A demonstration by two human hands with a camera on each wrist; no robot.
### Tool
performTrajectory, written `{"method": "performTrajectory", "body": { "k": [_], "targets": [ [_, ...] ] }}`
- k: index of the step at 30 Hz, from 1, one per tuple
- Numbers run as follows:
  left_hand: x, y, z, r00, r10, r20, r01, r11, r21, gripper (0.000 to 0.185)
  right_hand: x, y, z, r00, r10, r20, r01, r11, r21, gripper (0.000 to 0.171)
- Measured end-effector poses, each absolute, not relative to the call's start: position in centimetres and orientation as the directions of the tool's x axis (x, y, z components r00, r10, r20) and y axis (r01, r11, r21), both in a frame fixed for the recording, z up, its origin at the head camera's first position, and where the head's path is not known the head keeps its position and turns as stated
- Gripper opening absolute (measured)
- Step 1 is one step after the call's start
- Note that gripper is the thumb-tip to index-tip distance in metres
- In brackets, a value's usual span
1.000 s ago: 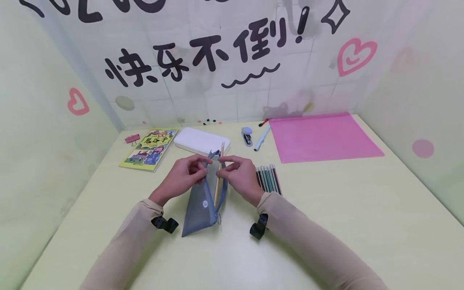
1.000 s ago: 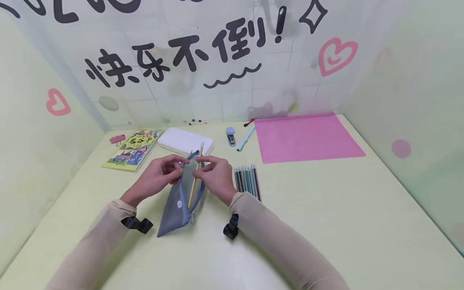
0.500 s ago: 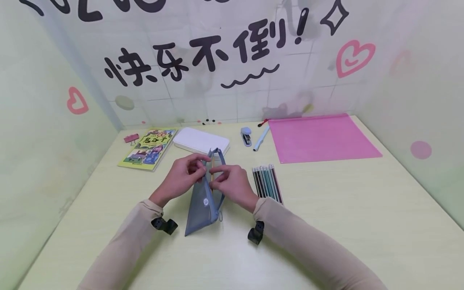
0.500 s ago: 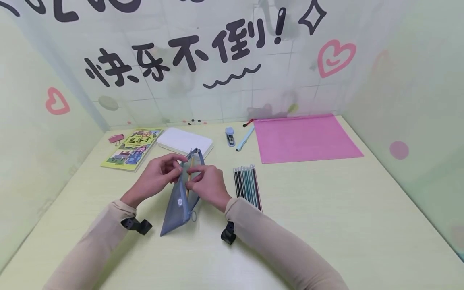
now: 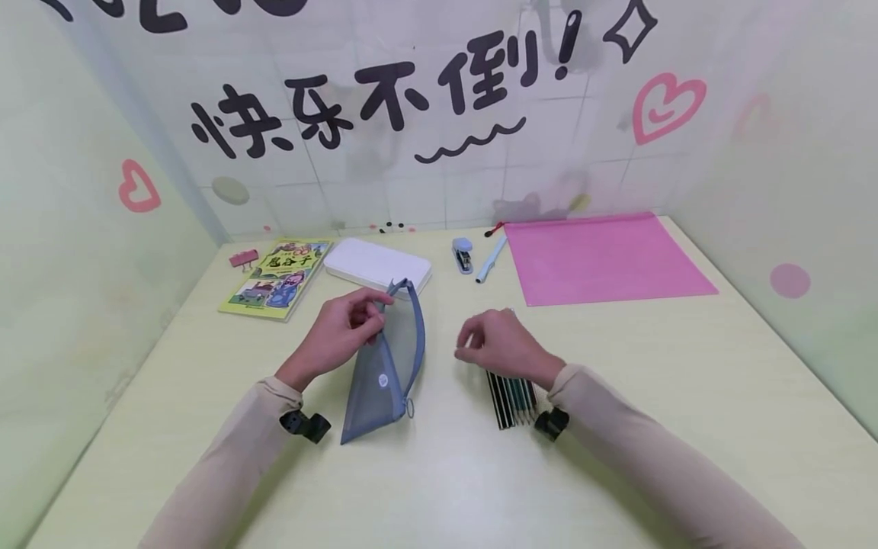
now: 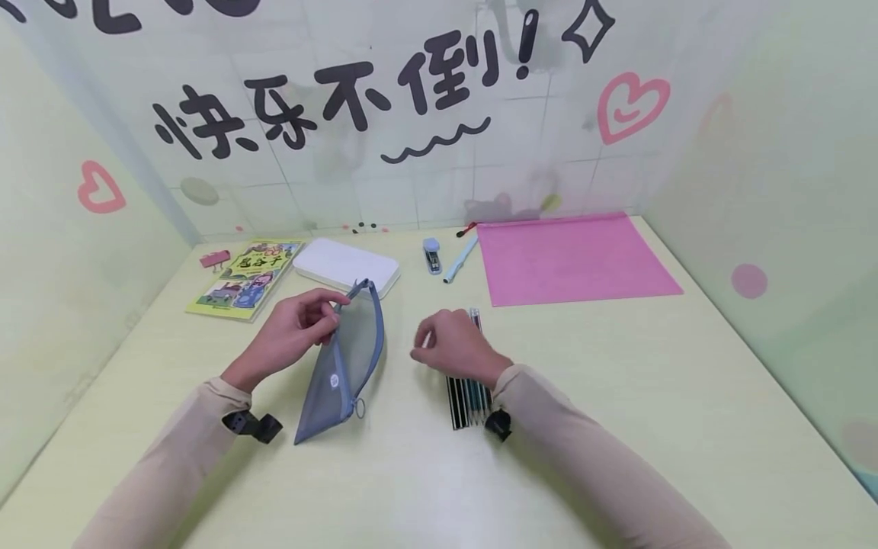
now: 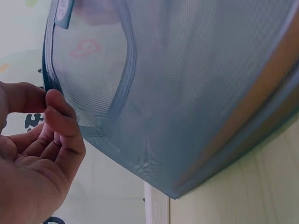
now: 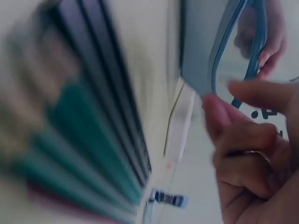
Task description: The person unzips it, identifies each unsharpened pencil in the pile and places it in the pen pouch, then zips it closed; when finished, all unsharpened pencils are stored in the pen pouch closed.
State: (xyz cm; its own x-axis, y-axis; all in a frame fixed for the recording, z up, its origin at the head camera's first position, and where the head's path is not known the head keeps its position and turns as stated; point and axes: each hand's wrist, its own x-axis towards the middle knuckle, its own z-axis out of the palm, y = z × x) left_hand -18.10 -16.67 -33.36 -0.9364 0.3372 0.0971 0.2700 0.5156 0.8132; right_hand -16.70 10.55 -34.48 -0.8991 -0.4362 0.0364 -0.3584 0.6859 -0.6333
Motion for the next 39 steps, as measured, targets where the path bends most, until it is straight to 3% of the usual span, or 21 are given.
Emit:
{"method": "performTrajectory", "body": {
  "k": [4,21,27,39],
  "targets": [
    [-18.2,-16.6,-33.2,-0.936,0.342,0.083,0.259,0.511,0.819,0.026,-17.3,12.2,-34.5,-0.858,-0.513,-0.031,-0.422,0.737,-0.527,0.004],
    [-18.3,-16.6,-33.2,-0.936,0.346,0.062,0.241,0.503,0.83,0.025,-18.4,11.8,-35.8,-0.843,-0.525,-0.117,-0.416,0.774,-0.477,0.01],
    [-18.3,-16.7,-33.3,-0.935,0.348,0.063,0.242,0.501,0.831,0.027,-18.2,10.4,-35.8,-0.873,-0.47,-0.13,-0.377,0.819,-0.433,0.011],
    [-18.3,-16.4,-33.5,-0.937,0.34,0.077,0.245,0.484,0.84,0.027,-18.1,9.6,-35.9,-0.909,-0.379,-0.173,-0.246,0.824,-0.51,0.018]
  ]
}}
